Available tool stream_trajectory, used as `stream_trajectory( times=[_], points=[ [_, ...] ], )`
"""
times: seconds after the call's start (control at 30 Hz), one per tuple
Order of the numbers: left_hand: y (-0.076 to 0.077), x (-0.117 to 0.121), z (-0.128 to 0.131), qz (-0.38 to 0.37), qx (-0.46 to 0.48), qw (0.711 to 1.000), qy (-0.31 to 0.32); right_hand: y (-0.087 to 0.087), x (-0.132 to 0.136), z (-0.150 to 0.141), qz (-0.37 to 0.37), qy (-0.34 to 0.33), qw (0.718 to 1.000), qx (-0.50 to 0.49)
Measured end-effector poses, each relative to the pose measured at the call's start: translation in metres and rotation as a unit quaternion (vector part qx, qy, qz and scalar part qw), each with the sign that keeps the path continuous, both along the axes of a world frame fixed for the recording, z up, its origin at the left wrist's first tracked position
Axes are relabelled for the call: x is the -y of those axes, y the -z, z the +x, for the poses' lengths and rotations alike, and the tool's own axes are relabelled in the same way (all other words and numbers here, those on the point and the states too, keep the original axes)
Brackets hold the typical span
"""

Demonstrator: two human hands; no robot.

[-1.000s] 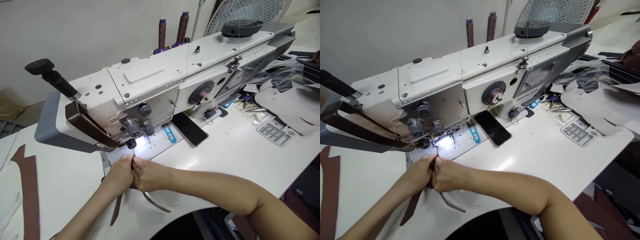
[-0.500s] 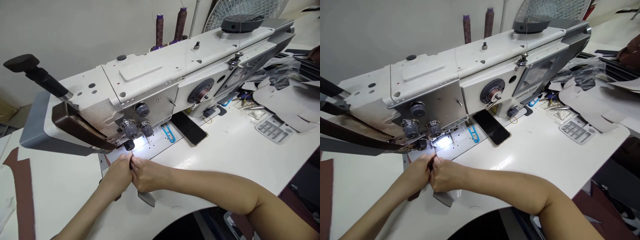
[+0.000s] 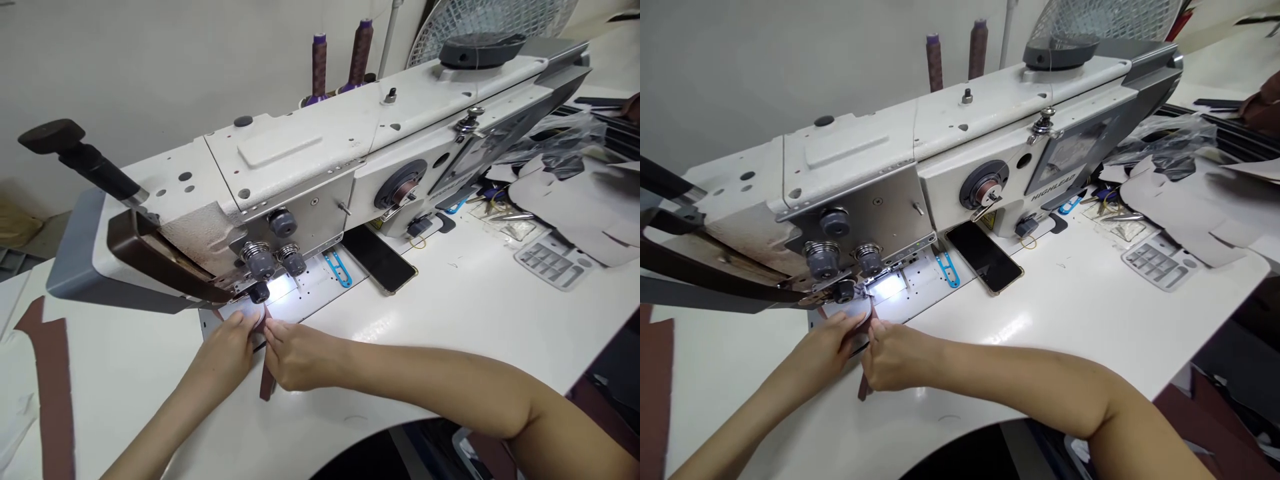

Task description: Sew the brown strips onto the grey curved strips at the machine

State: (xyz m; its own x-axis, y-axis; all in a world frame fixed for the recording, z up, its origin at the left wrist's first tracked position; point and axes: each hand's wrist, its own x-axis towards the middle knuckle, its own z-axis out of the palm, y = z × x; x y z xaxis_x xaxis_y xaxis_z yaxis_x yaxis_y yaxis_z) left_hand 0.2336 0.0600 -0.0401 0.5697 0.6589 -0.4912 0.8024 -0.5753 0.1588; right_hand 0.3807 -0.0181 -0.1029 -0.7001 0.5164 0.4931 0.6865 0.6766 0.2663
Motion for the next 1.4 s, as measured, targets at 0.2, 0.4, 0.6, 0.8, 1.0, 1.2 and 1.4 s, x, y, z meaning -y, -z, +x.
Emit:
stream_trajectory(
  times=[0.2,0.4,0.6,0.8,1.0,1.2,1.4],
  points=[
    [0.001,0.011,0.002,0.031,-0.018,0.999,0.018,0.003,-0.002,-0.004,0.034,0.021,0.999,0.007],
    [0.002,0.006,0.011,0.031,-0.018,0.999,0.021,0.011,-0.008,-0.007,0.048,0.021,0.999,-0.003],
    [0.007,0.001,0.012,0.047,-0.001,0.999,0.021,0.012,-0.006,-0.009,0.069,0.039,0.997,-0.01],
    [0.007,0.005,0.015,0.09,-0.017,0.996,0.021,0.012,-0.008,-0.012,0.056,0.05,0.996,-0.048],
    [0.011,-0.001,0.004,0.119,-0.003,0.991,0.068,0.011,0.001,-0.013,-0.006,0.03,0.999,-0.043],
    [0.014,-0.011,-0.003,0.096,0.018,0.99,0.097,0.011,0.009,-0.016,-0.018,0.036,0.998,-0.054],
    [0.013,-0.013,0.003,0.13,-0.036,0.981,0.14,0.008,0.001,-0.016,-0.003,0.049,0.999,-0.004]
  ],
)
